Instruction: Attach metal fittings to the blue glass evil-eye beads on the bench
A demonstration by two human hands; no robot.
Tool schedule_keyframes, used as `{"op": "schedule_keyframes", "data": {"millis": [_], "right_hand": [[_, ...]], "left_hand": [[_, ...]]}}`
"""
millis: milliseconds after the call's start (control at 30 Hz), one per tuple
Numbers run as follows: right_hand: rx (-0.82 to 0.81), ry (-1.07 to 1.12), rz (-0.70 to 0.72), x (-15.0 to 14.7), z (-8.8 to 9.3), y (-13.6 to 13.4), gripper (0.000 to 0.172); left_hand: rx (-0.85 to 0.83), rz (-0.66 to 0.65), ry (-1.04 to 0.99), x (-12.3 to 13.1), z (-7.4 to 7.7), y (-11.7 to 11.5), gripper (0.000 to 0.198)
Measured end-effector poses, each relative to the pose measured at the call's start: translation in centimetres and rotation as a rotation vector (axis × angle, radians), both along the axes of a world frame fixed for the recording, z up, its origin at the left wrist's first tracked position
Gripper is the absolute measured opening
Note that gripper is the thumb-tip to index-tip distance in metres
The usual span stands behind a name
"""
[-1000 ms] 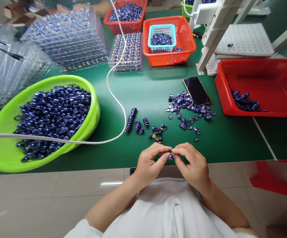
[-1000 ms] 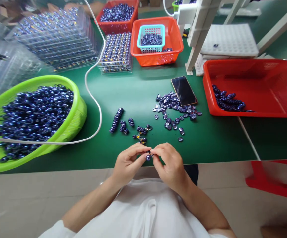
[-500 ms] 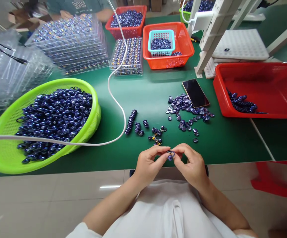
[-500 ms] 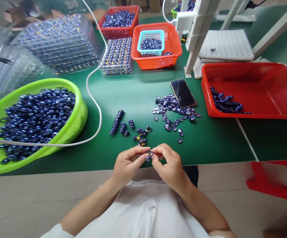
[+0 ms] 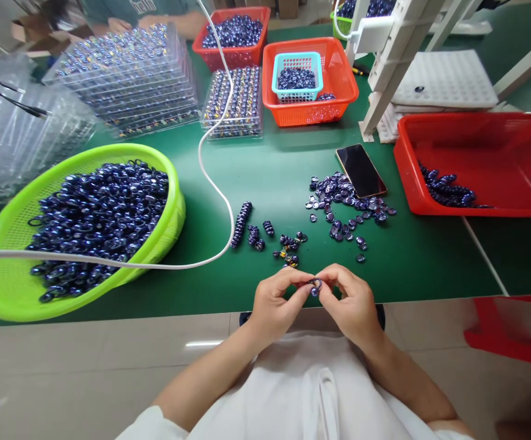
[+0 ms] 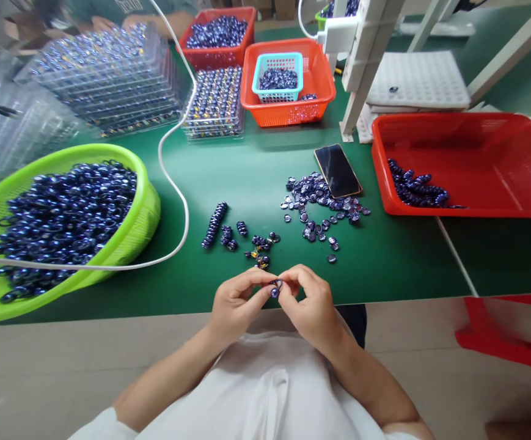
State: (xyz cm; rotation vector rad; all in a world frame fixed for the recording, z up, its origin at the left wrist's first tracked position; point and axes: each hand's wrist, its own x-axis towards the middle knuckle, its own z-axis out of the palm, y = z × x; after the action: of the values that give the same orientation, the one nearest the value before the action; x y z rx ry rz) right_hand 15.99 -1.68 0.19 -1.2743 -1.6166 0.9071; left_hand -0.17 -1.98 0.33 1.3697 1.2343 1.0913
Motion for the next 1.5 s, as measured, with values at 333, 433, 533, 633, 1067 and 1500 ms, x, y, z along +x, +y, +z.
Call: {"op": "schedule_keyframes", "data": {"millis": [333,433,533,633,1067,1500], "right_hand": [[0.038,-0.127,0.19,3.8,0.0,1.2,0.011],[0.151,-0.287,0.005,6.9,-0.7,1.8,0.017],[0.207,-0.441,-0.074,9.1,-1.9,2.2,0.025],[0.283,-0.55,-0.071,9.7,-2.8,2.5,0.025],[0.143,0.004,-0.074,1.6,-1.4,0.5,0.014],[0.41,-0.225,0.037,0.3,-1.7,0.6,0.04]], "left_hand": [[-0.064,-0.115,0.046,0.4,0.1,0.4,0.011],[-0.159,-0.058,-0.023,0.4,0.0,0.6,0.014],[-0.253,0.008,-0.109,0.4,0.0,0.8,0.016],[-0.325,0.028,-0.193,0.3,0.1,1.1,0.017],[-0.355,-0.083,-0.534,1.0,0.4,0.7,0.018],[-0.455,0.038,-0.612,-0.6,0.4,1.0,0.023]]}}
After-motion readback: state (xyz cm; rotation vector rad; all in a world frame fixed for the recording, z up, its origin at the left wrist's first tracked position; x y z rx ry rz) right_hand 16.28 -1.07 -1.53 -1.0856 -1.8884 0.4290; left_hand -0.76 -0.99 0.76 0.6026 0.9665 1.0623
